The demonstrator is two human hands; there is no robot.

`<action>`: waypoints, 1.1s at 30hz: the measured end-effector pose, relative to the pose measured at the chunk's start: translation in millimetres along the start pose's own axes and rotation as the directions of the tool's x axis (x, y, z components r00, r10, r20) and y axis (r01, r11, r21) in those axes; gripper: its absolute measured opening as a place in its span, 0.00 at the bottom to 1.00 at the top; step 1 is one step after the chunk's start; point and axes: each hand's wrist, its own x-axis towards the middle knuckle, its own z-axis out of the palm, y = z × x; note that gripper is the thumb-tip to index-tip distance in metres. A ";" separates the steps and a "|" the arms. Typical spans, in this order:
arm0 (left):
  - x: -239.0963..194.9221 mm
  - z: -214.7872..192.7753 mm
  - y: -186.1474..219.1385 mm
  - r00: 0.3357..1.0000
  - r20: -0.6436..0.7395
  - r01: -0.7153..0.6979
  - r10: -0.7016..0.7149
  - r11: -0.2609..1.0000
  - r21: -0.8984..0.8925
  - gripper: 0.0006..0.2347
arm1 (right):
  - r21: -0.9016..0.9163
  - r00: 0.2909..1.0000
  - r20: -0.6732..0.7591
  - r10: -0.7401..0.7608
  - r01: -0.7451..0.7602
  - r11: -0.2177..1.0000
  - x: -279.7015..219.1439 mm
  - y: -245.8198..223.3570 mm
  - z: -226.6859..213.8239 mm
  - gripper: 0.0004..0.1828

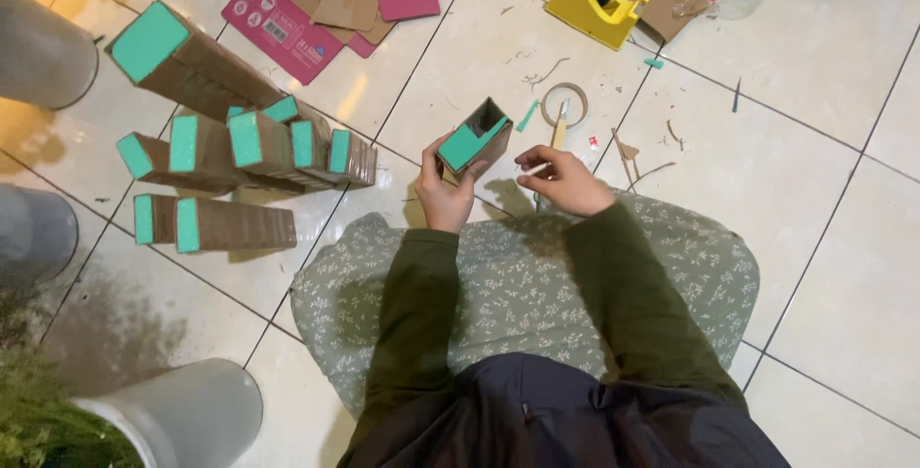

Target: The person assembles small cardboard boxes by folding flaps and securing them with tape. They handle a stack of finished boxes, pick up a flat cardboard piece, fold it into a box shape, and use a utility knife to trim excess material before taping the edges.

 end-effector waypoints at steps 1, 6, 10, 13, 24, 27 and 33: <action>2.3 2.9 -5.2 1.000 0.000 -0.005 0.005 1.000 -0.002 0.29 | -0.002 1.000 -0.003 -0.004 0.004 1.000 -3.3 -22.0 -19.4 0.21; 6.5 24.9 -44.0 0.986 -0.104 0.132 -0.128 0.991 0.037 0.28 | -0.145 0.992 -0.117 0.055 -0.072 0.987 22.0 -6.4 -138.7 0.25; 28.5 33.1 -46.4 0.964 -0.161 0.214 -0.213 0.977 -0.008 0.26 | -0.110 0.935 -0.351 0.048 -0.092 0.990 33.7 63.7 -235.6 0.22; 53.1 35.2 -41.1 0.886 -0.155 0.440 -0.438 0.898 -0.023 0.17 | -0.070 0.852 -0.450 0.266 -0.331 0.941 32.6 76.8 -276.7 0.16; 98.4 96.6 -107.6 0.390 -0.378 0.518 -0.840 0.539 -0.664 0.23 | -0.300 0.790 -0.555 0.262 -0.483 0.823 94.0 184.6 -365.5 0.20; 105.0 95.5 -117.7 0.344 -0.443 0.693 -0.828 0.542 -0.475 0.24 | -0.301 0.759 -0.650 0.045 -0.311 0.901 117.4 187.3 -382.9 0.19; 121.2 108.3 -58.2 0.412 -0.387 0.667 -0.825 0.563 -0.489 0.24 | -0.530 0.614 -0.731 -0.298 -0.235 0.814 181.6 234.6 -440.5 0.15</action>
